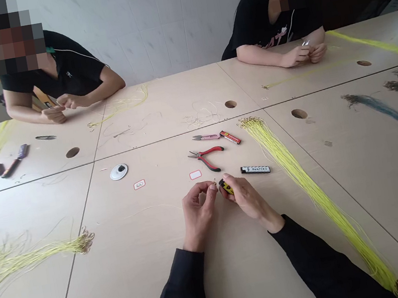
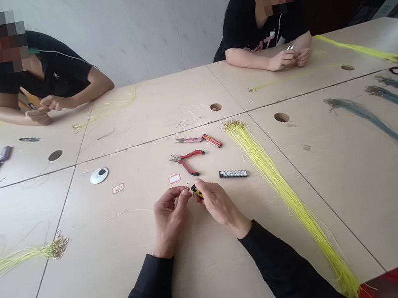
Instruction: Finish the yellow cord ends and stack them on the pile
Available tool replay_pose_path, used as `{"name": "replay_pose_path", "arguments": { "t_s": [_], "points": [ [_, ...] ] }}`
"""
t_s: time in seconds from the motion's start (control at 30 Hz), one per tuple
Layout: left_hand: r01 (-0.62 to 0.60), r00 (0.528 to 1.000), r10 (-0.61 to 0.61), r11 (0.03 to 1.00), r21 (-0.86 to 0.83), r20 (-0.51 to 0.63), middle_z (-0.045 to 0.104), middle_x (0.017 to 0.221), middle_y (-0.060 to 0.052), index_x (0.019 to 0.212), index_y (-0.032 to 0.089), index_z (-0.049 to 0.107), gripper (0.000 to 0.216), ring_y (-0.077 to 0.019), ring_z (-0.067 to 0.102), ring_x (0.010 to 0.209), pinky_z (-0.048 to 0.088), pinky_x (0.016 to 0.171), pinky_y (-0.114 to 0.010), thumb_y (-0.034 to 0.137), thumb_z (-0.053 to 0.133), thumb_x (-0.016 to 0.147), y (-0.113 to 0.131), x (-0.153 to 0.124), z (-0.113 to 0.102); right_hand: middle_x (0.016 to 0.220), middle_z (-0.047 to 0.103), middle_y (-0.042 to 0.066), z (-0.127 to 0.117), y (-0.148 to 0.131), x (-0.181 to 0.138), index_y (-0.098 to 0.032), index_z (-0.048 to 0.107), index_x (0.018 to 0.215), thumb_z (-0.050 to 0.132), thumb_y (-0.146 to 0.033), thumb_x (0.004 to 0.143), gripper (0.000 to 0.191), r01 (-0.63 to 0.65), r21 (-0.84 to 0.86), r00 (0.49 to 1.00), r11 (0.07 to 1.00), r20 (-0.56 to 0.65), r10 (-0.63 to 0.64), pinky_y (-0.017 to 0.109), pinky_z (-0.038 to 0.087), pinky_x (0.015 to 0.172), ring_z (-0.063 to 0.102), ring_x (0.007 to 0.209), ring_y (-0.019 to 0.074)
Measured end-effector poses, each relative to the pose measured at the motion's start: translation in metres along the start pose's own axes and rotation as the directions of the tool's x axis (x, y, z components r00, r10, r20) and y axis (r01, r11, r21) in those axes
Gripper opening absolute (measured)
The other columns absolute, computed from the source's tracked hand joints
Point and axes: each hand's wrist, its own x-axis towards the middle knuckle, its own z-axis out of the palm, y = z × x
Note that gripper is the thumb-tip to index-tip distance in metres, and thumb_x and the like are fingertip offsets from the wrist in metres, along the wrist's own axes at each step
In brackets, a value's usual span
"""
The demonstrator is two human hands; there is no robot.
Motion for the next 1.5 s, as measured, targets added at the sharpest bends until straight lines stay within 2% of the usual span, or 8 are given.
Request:
{"name": "replay_pose_path", "arguments": {
  "t_s": [0.1,0.23,0.37,0.47,0.57,1.27,1.37,1.5],
  "points": [
    [-0.008,1.000,0.008,1.000,0.002,-0.020,0.070,0.082,-0.004,0.085,0.017,0.069,0.021,-0.0159,0.063,0.079,0.048,0.078,-0.028,0.037,0.065,0.090,-0.0014,0.0005,-0.0008,0.071,0.043,-0.002,-0.0014,-0.0011,-0.0013,-0.021,0.053,0.085,0.034,-0.060,0.101,0.046,0.085,0.004,0.996,0.996,-0.016,-0.085,0.028,0.033,0.059,0.038,0.063,0.0137],
    [-0.014,0.997,0.016,1.000,0.024,-0.075,0.069,0.082,-0.003,0.085,0.017,0.069,0.022,-0.0159,0.062,0.078,0.048,0.075,-0.027,0.038,0.066,0.089,-0.0047,0.0012,-0.0013,0.075,0.048,-0.004,-0.0024,-0.0009,-0.0032,-0.027,0.044,0.114,0.055,-0.057,0.095,0.037,0.108,0.081,0.994,0.991,-0.033,-0.106,0.025,0.033,0.055,0.040,0.061,0.0126],
    [-0.018,0.996,0.020,1.000,0.024,-0.087,0.071,0.084,-0.004,0.086,0.017,0.072,0.021,-0.0168,0.064,0.081,0.048,0.077,-0.028,0.038,0.067,0.088,-0.0061,0.0006,-0.0014,0.062,0.036,-0.004,-0.0016,-0.0027,-0.0038,-0.022,0.054,0.088,0.038,-0.060,0.100,0.043,0.098,-0.041,0.995,0.994,-0.009,-0.099,0.027,0.027,0.053,0.032,0.056,0.0126],
    [-0.029,0.997,0.032,0.999,0.046,-0.074,0.071,0.085,-0.003,0.085,0.018,0.072,0.020,-0.0166,0.063,0.081,0.048,0.078,-0.028,0.037,0.067,0.088,-0.0055,-0.0004,-0.0017,0.058,0.035,-0.003,-0.0009,-0.0033,-0.0034,-0.020,0.046,0.064,0.031,-0.061,0.101,0.057,0.072,-0.194,0.996,0.978,-0.035,-0.080,0.029,0.026,0.055,0.033,0.055,0.0126],
    [-0.043,0.997,0.047,0.997,0.066,-0.058,0.071,0.085,-0.003,0.084,0.019,0.072,0.019,-0.0167,0.063,0.081,0.048,0.079,-0.028,0.036,0.067,0.088,-0.0043,-0.0010,-0.0019,0.056,0.034,-0.003,-0.0006,-0.0024,-0.0027,-0.020,0.040,0.060,0.033,-0.060,0.100,0.057,0.057,-0.270,0.995,0.961,-0.069,-0.078,0.030,0.026,0.056,0.034,0.054,0.0126],
    [-0.065,0.998,0.066,0.990,0.125,-0.001,0.064,0.075,-0.001,0.076,0.018,0.063,0.011,-0.0148,0.058,0.074,0.045,0.075,-0.027,0.024,0.061,0.085,0.0015,-0.0017,0.0002,0.058,0.038,-0.002,0.0012,0.0031,-0.0025,-0.021,0.038,0.062,0.036,-0.053,0.100,0.050,0.099,-0.232,0.985,0.968,-0.114,-0.129,0.029,0.029,0.058,0.036,0.056,0.0137],
    [-0.079,0.996,0.083,0.990,0.112,-0.024,0.059,0.072,0.001,0.073,0.019,0.057,0.007,-0.0131,0.054,0.070,0.043,0.070,-0.025,0.017,0.057,0.080,0.0005,-0.0009,-0.0001,0.064,0.040,-0.002,0.0009,0.0007,-0.0037,-0.021,0.049,0.072,0.035,-0.057,0.100,0.048,0.124,-0.140,0.983,0.982,-0.115,-0.141,0.028,0.031,0.058,0.037,0.058,0.0139],
    [-0.083,0.996,0.087,0.990,0.115,-0.035,0.057,0.072,0.001,0.073,0.019,0.056,0.005,-0.0131,0.052,0.070,0.043,0.069,-0.025,0.018,0.056,0.078,-0.0025,0.0000,-0.0004,0.065,0.039,-0.004,-0.0008,-0.0056,-0.0067,-0.022,0.062,0.101,0.053,-0.053,0.095,0.033,0.132,-0.090,0.988,0.987,-0.072,-0.138,0.026,0.030,0.054,0.034,0.057,0.0130]
  ]
}}
